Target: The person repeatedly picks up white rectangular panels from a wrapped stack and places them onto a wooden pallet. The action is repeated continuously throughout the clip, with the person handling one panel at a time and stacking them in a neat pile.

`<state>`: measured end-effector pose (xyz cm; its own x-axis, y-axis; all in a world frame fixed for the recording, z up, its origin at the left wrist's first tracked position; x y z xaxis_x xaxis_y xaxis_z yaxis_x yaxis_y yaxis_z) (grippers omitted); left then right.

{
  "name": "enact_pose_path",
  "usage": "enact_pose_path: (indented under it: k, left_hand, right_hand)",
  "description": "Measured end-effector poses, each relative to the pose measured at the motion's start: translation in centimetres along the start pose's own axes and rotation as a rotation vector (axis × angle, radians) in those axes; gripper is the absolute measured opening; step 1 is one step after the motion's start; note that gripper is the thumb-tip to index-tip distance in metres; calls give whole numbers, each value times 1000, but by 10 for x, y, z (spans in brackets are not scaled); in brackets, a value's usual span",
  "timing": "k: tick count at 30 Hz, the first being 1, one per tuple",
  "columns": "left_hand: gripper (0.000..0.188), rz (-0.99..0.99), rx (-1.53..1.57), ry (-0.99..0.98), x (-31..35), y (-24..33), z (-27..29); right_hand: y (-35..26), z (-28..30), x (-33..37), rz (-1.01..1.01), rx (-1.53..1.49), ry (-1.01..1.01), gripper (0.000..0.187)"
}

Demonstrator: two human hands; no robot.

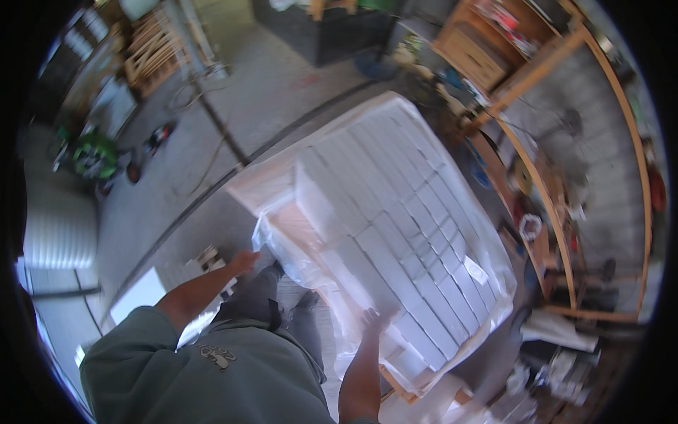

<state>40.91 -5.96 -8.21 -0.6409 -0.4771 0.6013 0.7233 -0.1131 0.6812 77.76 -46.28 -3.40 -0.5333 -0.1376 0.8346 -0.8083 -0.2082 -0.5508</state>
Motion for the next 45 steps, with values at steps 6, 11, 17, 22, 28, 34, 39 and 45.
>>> enact_pose_path:
  k: [6,11,17,22,28,34,39,45]
  left_hand:
    - [50,474,32,105,187,-141,-17]
    - [49,710,429,55,290,-180,-107]
    - [52,832,645,121,337,-206,-160]
    - [49,774,817,271,356,-220,-141]
    - [53,793,942,386,391,-236,-125]
    - [52,835,1072,562,424,-236,-159]
    - [54,1014,1192,574,467,-202,-237]
    - [52,1140,1471,723,509,-137,-338]
  right_hand:
    - [-3,2,-7,15,1,-151,119]
    - [11,-22,14,96,347,-362,93]
    - [121,-80,59,-217,808,-634,58]
    - [140,-122,86,-290,1129,-663,59]
    - [142,-205,95,-284,1095,-737,62]
    - [157,-280,88,-292,1327,-919,68]
    - [184,-314,-5,-382,1469,-1007,75]
    - [250,-329,-20,-1441,745,-1471,44]
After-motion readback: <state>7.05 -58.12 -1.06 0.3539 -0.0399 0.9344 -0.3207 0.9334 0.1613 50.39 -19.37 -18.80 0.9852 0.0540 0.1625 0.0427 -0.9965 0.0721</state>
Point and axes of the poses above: each hand's wrist, its own x-axis away from the middle knuckle, its own z-axis out of the back of the hand, y = z × x, the point moved 9 cm from there along -x, towards the middle knuckle, and after that the axes turned 13 degrees about -y, right-handed, at the moved point
